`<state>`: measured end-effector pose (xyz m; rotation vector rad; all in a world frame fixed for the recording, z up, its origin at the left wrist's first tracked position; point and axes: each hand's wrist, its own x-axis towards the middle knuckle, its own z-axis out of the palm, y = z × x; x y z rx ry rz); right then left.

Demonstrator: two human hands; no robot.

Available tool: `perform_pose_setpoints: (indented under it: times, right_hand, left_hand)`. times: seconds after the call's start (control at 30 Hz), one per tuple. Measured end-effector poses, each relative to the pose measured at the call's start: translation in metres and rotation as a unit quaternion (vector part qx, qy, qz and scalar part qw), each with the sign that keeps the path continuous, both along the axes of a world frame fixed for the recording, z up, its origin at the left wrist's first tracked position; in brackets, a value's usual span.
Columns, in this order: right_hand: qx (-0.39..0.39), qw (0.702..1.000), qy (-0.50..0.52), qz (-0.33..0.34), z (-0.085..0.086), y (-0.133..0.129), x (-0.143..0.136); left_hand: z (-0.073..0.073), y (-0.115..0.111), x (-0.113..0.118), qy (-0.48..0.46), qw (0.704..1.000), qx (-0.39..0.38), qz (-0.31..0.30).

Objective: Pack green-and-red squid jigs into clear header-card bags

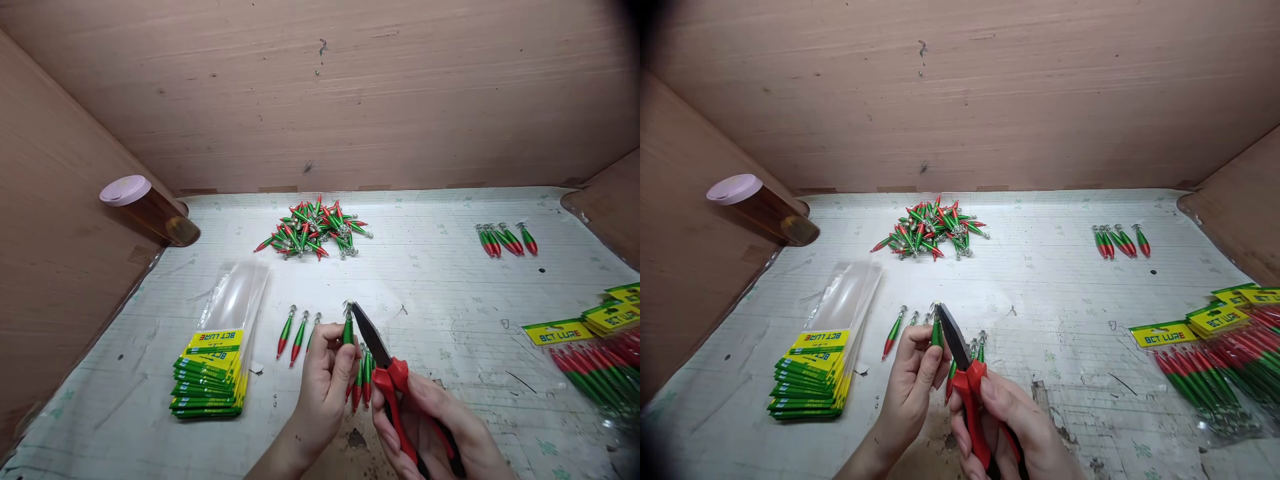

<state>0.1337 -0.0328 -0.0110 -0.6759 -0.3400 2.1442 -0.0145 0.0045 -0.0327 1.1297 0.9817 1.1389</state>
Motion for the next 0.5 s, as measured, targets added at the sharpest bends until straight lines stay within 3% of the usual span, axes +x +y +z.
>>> perform_pose_setpoints:
  times: [0.23, 0.4, 0.5]
  right_hand:
    - [-0.025, 0.997, 0.074, -0.004, -0.013, -0.002, -0.005]
    - [-0.017, 0.996, 0.081, 0.044, -0.01, 0.003, 0.009]
    - [-0.029, 0.996, 0.075, 0.045, -0.008, 0.003, 0.015]
  left_hand:
    - [-0.001, 0.0, -0.002, 0.058, 0.998, 0.013, 0.019]
    - [0.003, 0.005, -0.011, 0.125, 0.989, 0.084, 0.003]
    - [0.004, 0.006, -0.012, 0.122, 0.989, 0.089, -0.003]
